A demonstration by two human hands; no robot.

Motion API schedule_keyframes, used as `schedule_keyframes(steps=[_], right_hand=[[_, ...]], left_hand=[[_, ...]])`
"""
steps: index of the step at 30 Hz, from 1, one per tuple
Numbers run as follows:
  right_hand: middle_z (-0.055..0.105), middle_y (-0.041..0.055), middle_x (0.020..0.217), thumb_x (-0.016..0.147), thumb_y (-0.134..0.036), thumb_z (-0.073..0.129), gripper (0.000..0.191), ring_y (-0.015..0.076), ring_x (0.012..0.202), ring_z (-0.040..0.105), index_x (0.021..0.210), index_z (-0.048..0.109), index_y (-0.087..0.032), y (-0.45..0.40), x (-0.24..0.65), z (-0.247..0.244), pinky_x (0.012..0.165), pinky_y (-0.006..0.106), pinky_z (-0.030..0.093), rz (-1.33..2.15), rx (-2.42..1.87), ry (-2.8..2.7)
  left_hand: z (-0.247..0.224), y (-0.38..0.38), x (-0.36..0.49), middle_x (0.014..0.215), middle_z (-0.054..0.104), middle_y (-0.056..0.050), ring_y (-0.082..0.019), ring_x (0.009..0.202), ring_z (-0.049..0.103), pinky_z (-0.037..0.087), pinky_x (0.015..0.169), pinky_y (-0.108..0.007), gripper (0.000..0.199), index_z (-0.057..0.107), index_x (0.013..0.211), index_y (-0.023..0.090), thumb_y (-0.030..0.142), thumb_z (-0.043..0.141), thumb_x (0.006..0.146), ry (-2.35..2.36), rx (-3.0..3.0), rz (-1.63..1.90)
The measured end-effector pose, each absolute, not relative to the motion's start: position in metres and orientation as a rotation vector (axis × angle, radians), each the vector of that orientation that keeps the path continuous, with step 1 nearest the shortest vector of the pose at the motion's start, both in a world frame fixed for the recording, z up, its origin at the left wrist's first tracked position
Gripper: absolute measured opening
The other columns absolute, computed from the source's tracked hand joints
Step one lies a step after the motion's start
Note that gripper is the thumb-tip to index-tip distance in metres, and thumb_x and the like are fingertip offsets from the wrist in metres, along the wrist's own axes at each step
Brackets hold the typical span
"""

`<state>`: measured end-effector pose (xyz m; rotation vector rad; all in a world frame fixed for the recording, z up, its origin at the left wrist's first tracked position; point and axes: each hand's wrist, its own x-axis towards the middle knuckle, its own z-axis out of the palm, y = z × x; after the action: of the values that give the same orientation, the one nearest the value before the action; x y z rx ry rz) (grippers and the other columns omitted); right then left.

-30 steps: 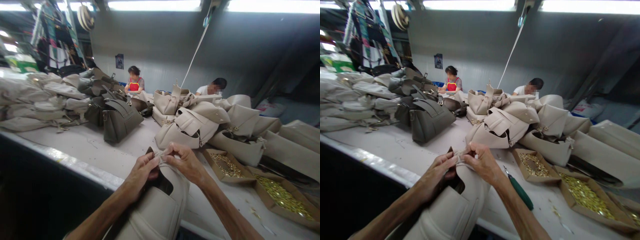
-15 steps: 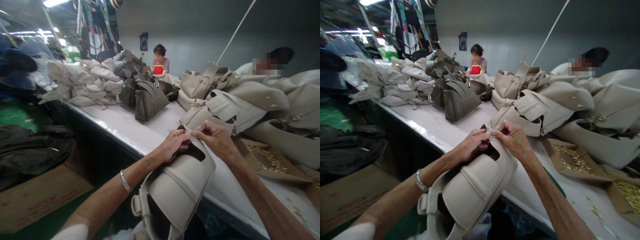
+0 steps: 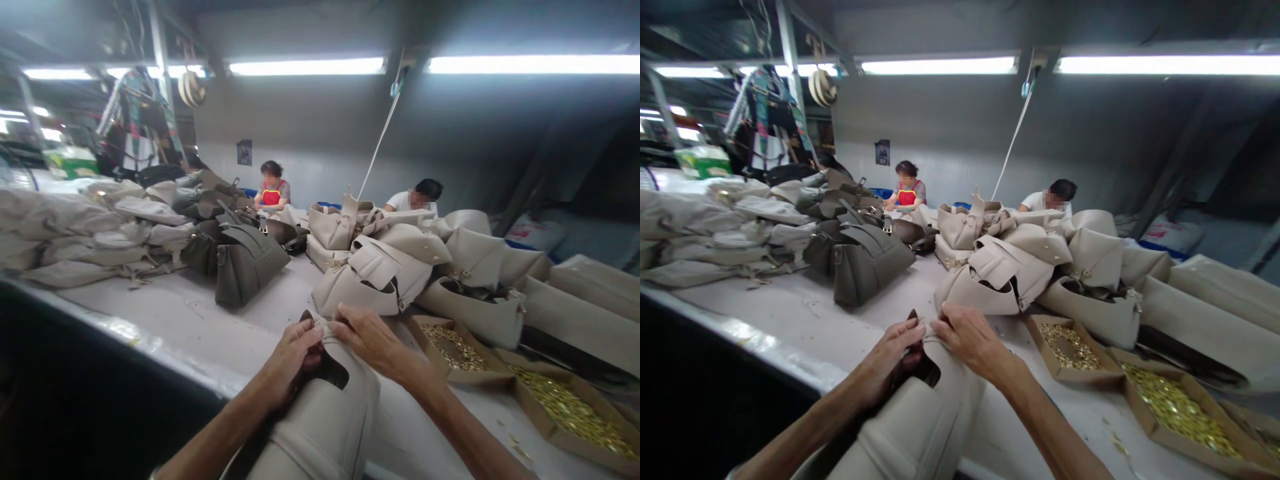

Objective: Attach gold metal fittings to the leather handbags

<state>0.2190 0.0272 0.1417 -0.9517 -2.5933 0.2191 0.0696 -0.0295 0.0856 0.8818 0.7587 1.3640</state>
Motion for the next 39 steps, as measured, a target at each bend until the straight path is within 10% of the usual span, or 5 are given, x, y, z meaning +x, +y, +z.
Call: schedule_keyframes(steps=[11,24,32,39], right_hand=[[0.068,0.0101,0.079,0.092,-0.025,0.042,0.024,0.0223,0.076,0.062,0.085,0.064,-0.016,0.017,0.198,0.148,0.061,0.029,0.031,-0.328,-1.262,-2.700],[0.065,0.0077,0.091,0.091,-0.017,0.044,0.018,0.0181,0.081,0.056,0.093,0.062,-0.015,0.019,0.239,0.161,0.074,0.028,0.038,-0.284,-0.596,-2.837],[0.058,0.0024,0.071,0.082,-0.020,0.046,0.017,0.0137,0.067,0.050,0.070,0.058,-0.015,0.016,0.224,0.156,0.060,0.024,0.036,0.110,-1.071,-2.576],[0.067,0.0076,0.083,0.084,-0.026,0.057,0.013,0.0185,0.078,0.058,0.081,0.065,-0.016,-0.014,0.223,0.182,0.069,0.028,0.041,-0.027,-1.011,-2.618]], left_hand=[[0.081,-0.023,0.076,0.057,0.043,0.006,-0.007,0.051,0.038,0.030,0.049,-0.019,0.049,0.054,0.074,0.016,0.059,0.074,0.060,0.876,0.967,1.403],[0.082,-0.025,0.079,0.074,0.060,-0.003,-0.016,0.067,0.053,0.042,0.065,-0.026,0.058,0.067,0.096,0.017,0.062,0.074,0.058,0.893,1.022,1.372],[0.058,-0.024,0.079,0.125,0.056,-0.010,-0.026,0.124,0.042,0.027,0.106,-0.031,0.053,0.063,0.111,0.018,0.047,0.073,0.068,1.242,1.016,1.560],[0.091,-0.030,0.073,0.092,0.063,-0.006,-0.023,0.098,0.053,0.043,0.079,-0.026,0.042,0.066,0.082,0.018,0.054,0.074,0.062,1.032,1.108,1.450]])
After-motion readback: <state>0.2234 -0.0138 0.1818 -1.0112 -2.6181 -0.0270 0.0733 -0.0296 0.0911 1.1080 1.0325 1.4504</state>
